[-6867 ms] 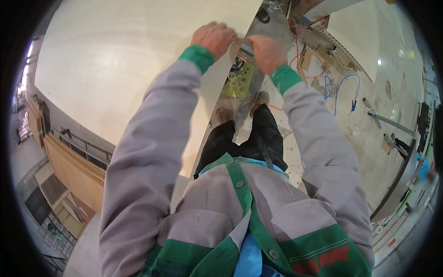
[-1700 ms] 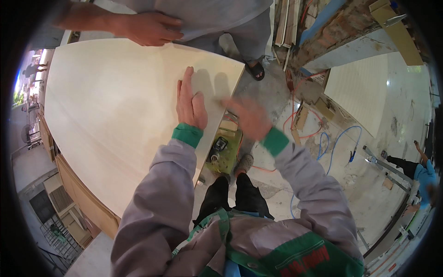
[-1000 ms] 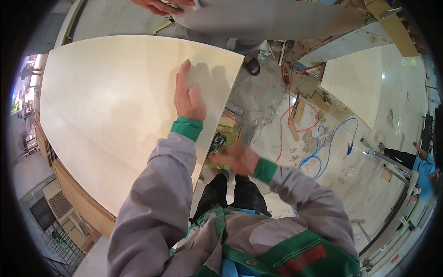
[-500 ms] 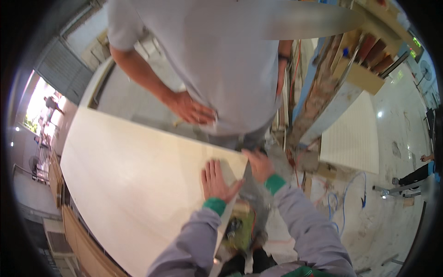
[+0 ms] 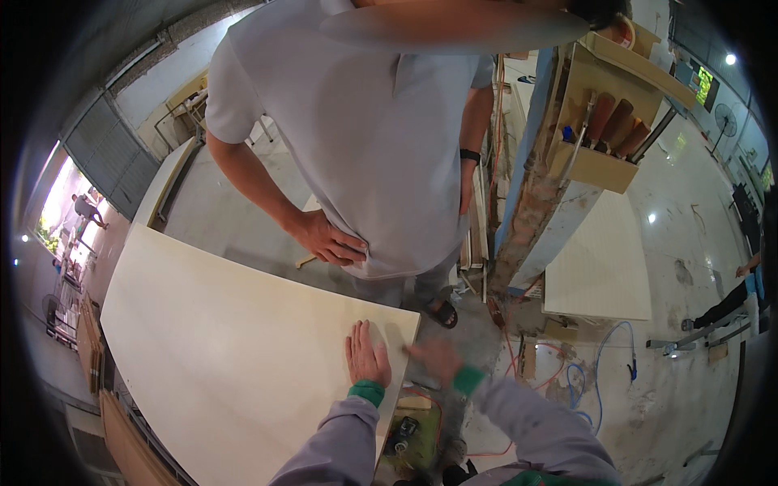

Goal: The person measures a large sheet of plywood with a tape measure and marks it with a pencil. They then use a utility knife to score the edge and apply glue from a bottle along the edge. Another person assists by holding the sheet steady.

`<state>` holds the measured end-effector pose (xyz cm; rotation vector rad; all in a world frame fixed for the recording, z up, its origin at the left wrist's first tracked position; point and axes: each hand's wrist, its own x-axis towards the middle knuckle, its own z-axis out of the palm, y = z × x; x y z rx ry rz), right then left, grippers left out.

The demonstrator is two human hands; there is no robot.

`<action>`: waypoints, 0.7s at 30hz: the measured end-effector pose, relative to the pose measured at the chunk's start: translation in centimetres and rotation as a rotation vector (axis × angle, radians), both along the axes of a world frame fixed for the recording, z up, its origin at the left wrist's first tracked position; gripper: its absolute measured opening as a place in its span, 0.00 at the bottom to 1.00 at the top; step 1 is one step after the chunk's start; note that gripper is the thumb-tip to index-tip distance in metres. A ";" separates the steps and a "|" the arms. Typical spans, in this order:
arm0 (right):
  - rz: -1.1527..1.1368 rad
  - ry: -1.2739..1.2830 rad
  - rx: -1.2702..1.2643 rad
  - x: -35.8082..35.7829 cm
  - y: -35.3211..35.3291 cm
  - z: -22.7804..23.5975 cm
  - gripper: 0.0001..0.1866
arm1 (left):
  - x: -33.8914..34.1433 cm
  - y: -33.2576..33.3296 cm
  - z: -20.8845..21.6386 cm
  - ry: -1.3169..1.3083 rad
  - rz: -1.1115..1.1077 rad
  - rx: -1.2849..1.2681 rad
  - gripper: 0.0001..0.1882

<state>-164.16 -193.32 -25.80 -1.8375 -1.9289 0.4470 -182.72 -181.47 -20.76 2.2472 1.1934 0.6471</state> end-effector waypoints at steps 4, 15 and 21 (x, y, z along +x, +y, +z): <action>0.190 0.441 0.291 -5.5 -6.5 -0.7 0.28 | -0.2 0.1 0.0 0.001 0.022 -0.036 0.35; -0.051 0.139 0.207 -3.1 -1.4 -0.7 0.31 | -0.5 0.0 -0.2 0.007 0.020 0.008 0.34; -0.163 0.530 0.316 -2.0 -0.1 0.0 0.27 | -1.1 0.3 -1.2 -0.008 -0.004 0.070 0.33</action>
